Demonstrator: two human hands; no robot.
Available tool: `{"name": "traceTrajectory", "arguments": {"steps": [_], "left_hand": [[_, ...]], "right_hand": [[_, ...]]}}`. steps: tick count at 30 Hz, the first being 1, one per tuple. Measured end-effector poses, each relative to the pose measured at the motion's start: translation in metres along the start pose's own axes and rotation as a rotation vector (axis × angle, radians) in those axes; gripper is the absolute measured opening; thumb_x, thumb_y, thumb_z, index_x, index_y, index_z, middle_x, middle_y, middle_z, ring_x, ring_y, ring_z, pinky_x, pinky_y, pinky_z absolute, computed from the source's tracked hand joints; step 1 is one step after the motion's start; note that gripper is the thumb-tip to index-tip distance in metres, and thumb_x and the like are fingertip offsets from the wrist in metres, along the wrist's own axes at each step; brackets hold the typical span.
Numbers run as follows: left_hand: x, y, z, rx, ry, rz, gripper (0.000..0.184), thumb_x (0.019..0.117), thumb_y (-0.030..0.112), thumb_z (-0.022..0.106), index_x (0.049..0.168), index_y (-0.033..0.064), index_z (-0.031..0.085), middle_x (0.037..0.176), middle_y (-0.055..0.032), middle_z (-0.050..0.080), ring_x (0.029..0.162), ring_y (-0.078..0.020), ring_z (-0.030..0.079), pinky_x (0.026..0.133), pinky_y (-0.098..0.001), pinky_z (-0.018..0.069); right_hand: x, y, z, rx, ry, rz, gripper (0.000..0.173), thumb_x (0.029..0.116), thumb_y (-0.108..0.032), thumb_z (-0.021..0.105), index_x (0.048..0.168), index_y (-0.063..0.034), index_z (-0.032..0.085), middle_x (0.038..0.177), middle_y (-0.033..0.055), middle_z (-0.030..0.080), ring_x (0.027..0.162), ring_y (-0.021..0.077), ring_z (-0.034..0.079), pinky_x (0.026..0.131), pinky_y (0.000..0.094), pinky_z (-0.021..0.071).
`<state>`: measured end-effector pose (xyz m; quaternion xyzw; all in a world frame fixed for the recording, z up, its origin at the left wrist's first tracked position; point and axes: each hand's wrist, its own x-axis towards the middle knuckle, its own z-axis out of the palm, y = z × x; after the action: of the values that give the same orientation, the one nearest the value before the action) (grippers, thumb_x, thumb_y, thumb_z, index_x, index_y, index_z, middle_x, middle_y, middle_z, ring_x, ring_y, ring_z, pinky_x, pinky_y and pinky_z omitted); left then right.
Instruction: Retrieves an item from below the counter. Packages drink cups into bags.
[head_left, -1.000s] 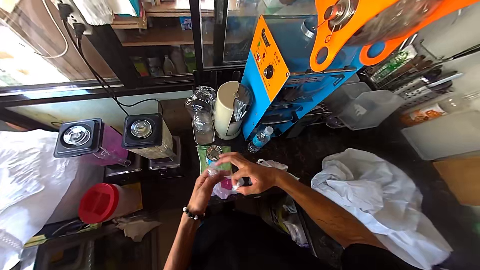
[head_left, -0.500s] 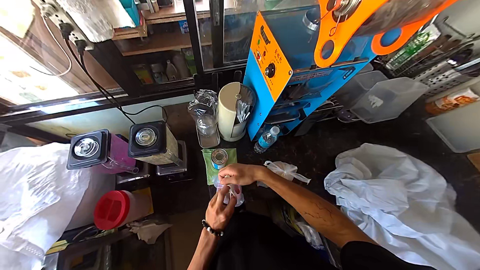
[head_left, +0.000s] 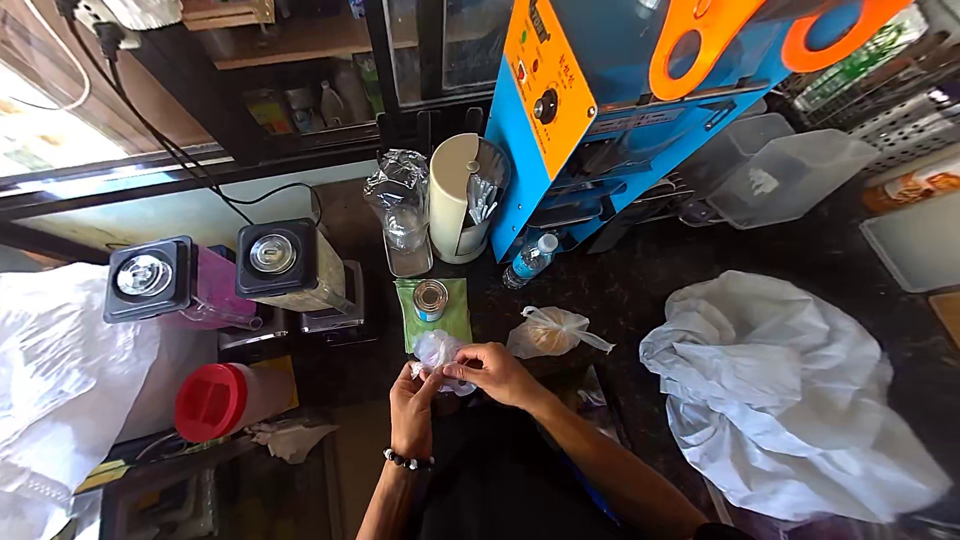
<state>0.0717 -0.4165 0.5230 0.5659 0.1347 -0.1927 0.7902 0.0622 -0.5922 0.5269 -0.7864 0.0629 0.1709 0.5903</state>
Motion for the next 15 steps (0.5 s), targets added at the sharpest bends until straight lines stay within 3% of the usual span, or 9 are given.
{"name": "traceTrajectory", "arguments": {"steps": [2,4,5,7,9,11,13,15], "left_hand": [[-0.001,-0.002,0.002,0.064,0.004,0.070,0.009,0.0900,-0.005,0.066,0.094,0.0011,0.061,0.080,-0.0033,0.070,0.078,-0.0112,0.069,0.078,-0.0294,0.0599],[0.003,-0.006,-0.001,0.100,-0.001,0.131,0.012,0.0900,-0.003,0.059,0.100,0.0004,0.063,0.092,-0.0014,0.070,0.089,-0.0083,0.067,0.083,-0.0275,0.0578],[0.006,-0.010,-0.005,0.099,0.017,0.139,0.014,0.0898,-0.002,0.053,0.099,0.0025,0.063,0.097,0.0004,0.067,0.093,-0.0068,0.064,0.084,-0.0258,0.0543],[0.019,-0.018,-0.017,0.088,0.176,0.102,0.018,0.0902,-0.001,0.046,0.086,0.0099,0.060,0.089,0.0052,0.064,0.086,-0.0032,0.059,0.072,-0.0213,0.0478],[0.034,-0.033,-0.037,0.076,0.370,0.072,0.021,0.0931,-0.004,0.047,0.080,0.0105,0.054,0.080,0.0047,0.058,0.077,-0.0040,0.055,0.066,-0.0214,0.0442],[0.045,-0.054,-0.049,-0.007,0.455,0.136,0.018,0.0959,-0.004,0.049,0.084,0.0081,0.053,0.082,0.0016,0.062,0.081,-0.0068,0.060,0.075,-0.0246,0.0512],[0.048,-0.061,-0.049,-0.136,0.383,0.294,0.017,0.0954,-0.006,0.051,0.086,0.0082,0.056,0.087,-0.0002,0.068,0.086,-0.0118,0.068,0.085,-0.0324,0.0583],[0.051,-0.054,-0.050,-0.100,0.127,0.520,0.019,0.0873,-0.001,0.067,0.078,0.0155,0.064,0.094,0.0035,0.070,0.084,-0.0109,0.068,0.080,-0.0324,0.0612]], "right_hand": [[-0.002,0.003,0.008,0.302,0.123,0.069,0.026,0.0975,-0.026,0.068,0.098,0.0001,0.072,0.085,0.0037,0.070,0.077,0.0077,0.065,0.075,0.0267,0.0553],[-0.005,-0.003,0.005,0.669,0.122,0.251,0.025,0.1063,-0.022,0.053,0.103,-0.0017,0.067,0.089,0.0019,0.067,0.080,0.0078,0.063,0.072,0.0248,0.0526],[-0.006,0.000,0.001,0.862,0.103,0.356,0.029,0.1093,-0.025,0.043,0.104,-0.0049,0.064,0.091,0.0015,0.066,0.080,0.0089,0.063,0.071,0.0257,0.0522],[-0.004,0.015,-0.007,1.084,0.153,0.483,0.034,0.1093,-0.028,0.035,0.098,-0.0081,0.060,0.083,0.0016,0.065,0.070,0.0101,0.062,0.063,0.0252,0.0507],[0.001,0.041,-0.016,1.132,0.259,0.535,0.031,0.1082,-0.025,0.034,0.092,-0.0095,0.056,0.077,0.0010,0.062,0.062,0.0096,0.058,0.056,0.0236,0.0483],[0.005,0.065,-0.020,1.117,0.315,0.611,0.030,0.1085,-0.025,0.036,0.088,-0.0124,0.054,0.074,-0.0004,0.060,0.057,0.0083,0.055,0.051,0.0217,0.0448],[0.004,0.067,-0.023,1.079,0.310,0.598,0.030,0.1085,-0.025,0.037,0.084,-0.0141,0.052,0.071,-0.0017,0.058,0.056,0.0070,0.054,0.050,0.0204,0.0439],[-0.001,0.052,-0.030,0.888,0.263,0.447,0.031,0.1094,-0.022,0.038,0.087,-0.0107,0.056,0.071,-0.0028,0.059,0.059,0.0056,0.055,0.055,0.0205,0.0457]]}}
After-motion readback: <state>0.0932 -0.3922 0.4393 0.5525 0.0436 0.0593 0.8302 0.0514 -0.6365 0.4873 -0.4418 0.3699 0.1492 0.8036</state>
